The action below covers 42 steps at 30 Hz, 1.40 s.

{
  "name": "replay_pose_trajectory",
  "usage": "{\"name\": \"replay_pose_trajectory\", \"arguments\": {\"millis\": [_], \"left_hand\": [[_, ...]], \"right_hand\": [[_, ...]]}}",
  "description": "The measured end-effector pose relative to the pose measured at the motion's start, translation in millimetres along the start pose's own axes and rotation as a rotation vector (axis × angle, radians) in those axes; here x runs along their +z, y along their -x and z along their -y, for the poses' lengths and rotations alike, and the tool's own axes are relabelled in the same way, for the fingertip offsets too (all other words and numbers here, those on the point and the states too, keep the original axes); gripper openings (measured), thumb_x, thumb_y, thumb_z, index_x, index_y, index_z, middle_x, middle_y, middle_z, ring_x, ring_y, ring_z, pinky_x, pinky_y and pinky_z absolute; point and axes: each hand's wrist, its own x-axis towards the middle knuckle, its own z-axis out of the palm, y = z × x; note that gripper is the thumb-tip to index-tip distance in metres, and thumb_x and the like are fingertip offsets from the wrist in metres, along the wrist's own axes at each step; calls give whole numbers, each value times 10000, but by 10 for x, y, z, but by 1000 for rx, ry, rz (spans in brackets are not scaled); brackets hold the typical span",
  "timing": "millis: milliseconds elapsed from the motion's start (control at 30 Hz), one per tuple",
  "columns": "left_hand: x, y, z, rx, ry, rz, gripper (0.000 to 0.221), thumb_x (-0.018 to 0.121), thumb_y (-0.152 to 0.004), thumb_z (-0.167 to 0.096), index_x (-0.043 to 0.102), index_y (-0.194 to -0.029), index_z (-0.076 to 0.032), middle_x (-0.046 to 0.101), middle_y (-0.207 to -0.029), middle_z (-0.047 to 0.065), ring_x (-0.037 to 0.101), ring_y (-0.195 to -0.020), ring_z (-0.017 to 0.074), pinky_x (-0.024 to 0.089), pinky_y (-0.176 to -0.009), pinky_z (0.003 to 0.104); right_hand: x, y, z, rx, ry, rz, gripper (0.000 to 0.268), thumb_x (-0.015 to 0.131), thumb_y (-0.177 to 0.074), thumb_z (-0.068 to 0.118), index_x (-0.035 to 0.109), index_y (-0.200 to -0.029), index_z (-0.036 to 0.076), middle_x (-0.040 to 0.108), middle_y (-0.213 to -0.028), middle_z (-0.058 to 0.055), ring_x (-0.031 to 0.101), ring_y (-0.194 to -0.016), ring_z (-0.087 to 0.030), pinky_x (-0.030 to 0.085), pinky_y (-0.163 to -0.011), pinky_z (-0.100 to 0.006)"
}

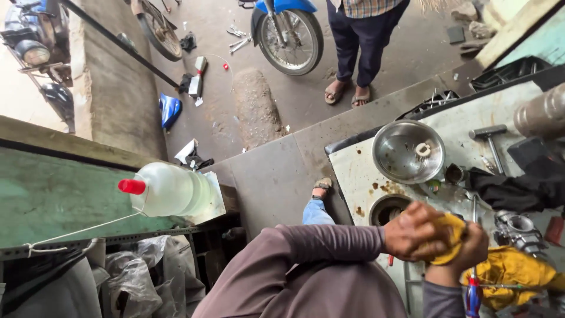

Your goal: The person cleans a carburetor by spraying it with liquid, scrubbing it with a brush, and wiping the components with a cloth. They disassemble the parts over a table, placing them into a metal bowl while continuing to wipe the main body.

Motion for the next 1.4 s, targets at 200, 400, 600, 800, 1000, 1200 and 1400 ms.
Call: {"name": "replay_pose_trajectory", "arguments": {"millis": [200,400,600,800,1000,1200,1400], "left_hand": [[-227,-190,120,162,-27,135,393,655,-936,-318,635,-1269,-110,590,-1308,180,566,-1133,314,455,-970,466],[602,172,218,-718,177,-54,281,485,-1215,-255,597,-1080,-35,610,-902,197,602,-761,344,445,-697,398],[251,-175,271,-651,474,-24,406,555,-890,-116,604,-1253,60,703,-1111,239,734,-968,318,600,-861,412],[62,-565,129,-1719,943,-240,456,527,-1023,-374,629,-1123,59,686,-1008,171,659,-895,267,534,-781,455],[-406,-847,151,-1579,1039,-341,490,511,-1034,-451,623,-1030,25,671,-858,156,641,-715,270,546,-672,391],[-250,-546,720,-1272,1245,-472,320,618,-1008,-385,645,-1164,-107,685,-980,52,656,-798,166,534,-675,319],[-766,-645,471,-1203,1703,-356,526,546,-1018,-405,578,-1339,10,683,-1252,162,679,-1127,297,561,-1000,414]], "right_hand": [[42,76,515,721,-821,5,209,559,-998,281,640,-945,95,647,-953,-61,665,-858,-212,570,-783,-342],[-38,396,451,-210,-55,-72,328,563,-1091,263,597,-1043,-60,616,-1042,-138,582,-961,-252,497,-913,-332],[-169,350,989,-720,300,47,325,582,-1133,312,585,-1052,-3,562,-976,-119,564,-901,-285,442,-811,-385],[-143,124,1155,-981,388,252,229,639,-973,264,633,-987,35,615,-998,-132,619,-936,-333,503,-800,-448],[-227,-25,1173,-1060,570,423,279,679,-883,343,644,-924,70,641,-945,-129,643,-927,-358,537,-762,-456],[-298,-55,-343,-388,198,89,302,493,-1195,278,582,-1044,32,572,-1066,-66,543,-1004,-213,459,-972,-360],[188,130,1440,670,-1114,125,310,630,-1000,403,681,-1052,101,720,-954,-51,704,-869,-221,570,-840,-387]]}}
